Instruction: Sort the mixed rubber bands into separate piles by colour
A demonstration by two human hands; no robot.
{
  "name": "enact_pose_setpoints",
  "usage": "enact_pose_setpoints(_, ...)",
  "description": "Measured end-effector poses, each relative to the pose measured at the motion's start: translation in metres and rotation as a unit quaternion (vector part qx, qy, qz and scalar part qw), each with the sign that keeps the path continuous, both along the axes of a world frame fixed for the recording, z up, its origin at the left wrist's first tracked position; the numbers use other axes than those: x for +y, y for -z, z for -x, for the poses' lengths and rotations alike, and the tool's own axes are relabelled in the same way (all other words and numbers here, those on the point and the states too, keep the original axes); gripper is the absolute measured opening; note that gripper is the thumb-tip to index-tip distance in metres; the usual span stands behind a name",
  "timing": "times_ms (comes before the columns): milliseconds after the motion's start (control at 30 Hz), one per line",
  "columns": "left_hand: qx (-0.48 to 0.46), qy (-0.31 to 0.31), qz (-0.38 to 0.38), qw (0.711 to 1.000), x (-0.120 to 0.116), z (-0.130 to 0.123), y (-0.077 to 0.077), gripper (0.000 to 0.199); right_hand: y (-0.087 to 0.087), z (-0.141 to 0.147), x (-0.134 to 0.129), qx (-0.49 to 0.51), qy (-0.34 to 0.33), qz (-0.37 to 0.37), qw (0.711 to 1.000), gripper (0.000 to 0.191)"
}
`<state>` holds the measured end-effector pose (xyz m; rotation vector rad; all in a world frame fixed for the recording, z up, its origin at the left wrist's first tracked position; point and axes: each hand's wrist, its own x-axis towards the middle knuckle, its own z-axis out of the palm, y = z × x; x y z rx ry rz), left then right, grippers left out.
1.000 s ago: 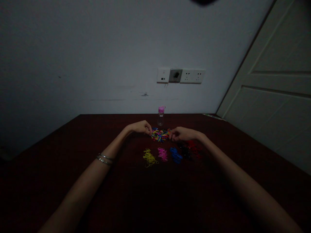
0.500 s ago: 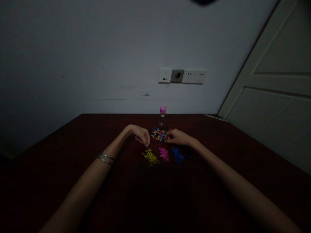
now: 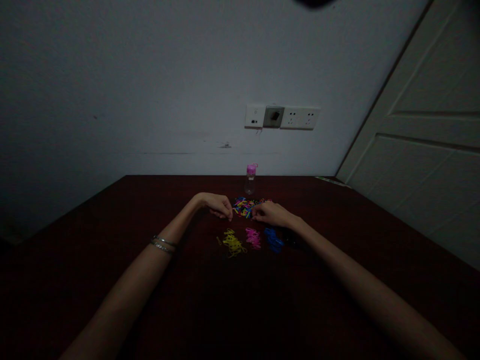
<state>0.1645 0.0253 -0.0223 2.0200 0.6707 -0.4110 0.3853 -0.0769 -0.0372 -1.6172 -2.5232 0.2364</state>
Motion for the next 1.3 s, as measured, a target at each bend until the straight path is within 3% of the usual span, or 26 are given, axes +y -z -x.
enact_pose_setpoints(133,-0.037,-0.017,-0.041,0.998,0.0,-0.003,0.001,0.026,-0.005,-0.007,0.004,0.036,-0.006,-0.003,0.999,0.02)
enact_pose_setpoints(267,-0.114,-0.047,-0.129,0.984,0.001,-0.012,0.005,0.022,-0.018,-0.022,0.006,0.107,-0.028,0.023,0.994,0.023)
enact_pose_setpoints(400,-0.116,-0.04,-0.189,0.974,-0.001,-0.022,0.01,0.021,-0.034,-0.042,0.002,0.15,-0.026,0.067,0.986,0.021)
enact_pose_setpoints(533,-0.087,-0.033,-0.23,0.969,-0.008,-0.029,0.013,0.025,-0.043,-0.059,-0.003,0.136,-0.002,0.141,0.981,0.022)
enact_pose_setpoints(700,-0.084,-0.046,-0.287,0.953,-0.017,-0.037,0.015,0.022,-0.044,-0.068,-0.003,0.092,-0.023,0.189,0.977,0.02)
enact_pose_setpoints(967,-0.09,-0.035,-0.278,0.956,-0.016,-0.037,0.013,0.019,-0.04,-0.067,-0.002,0.072,0.032,0.255,0.964,0.023)
enact_pose_setpoints(1300,-0.117,-0.012,-0.199,0.973,-0.013,-0.024,-0.01,0.019,-0.037,-0.066,0.002,0.055,0.017,0.193,0.979,0.034)
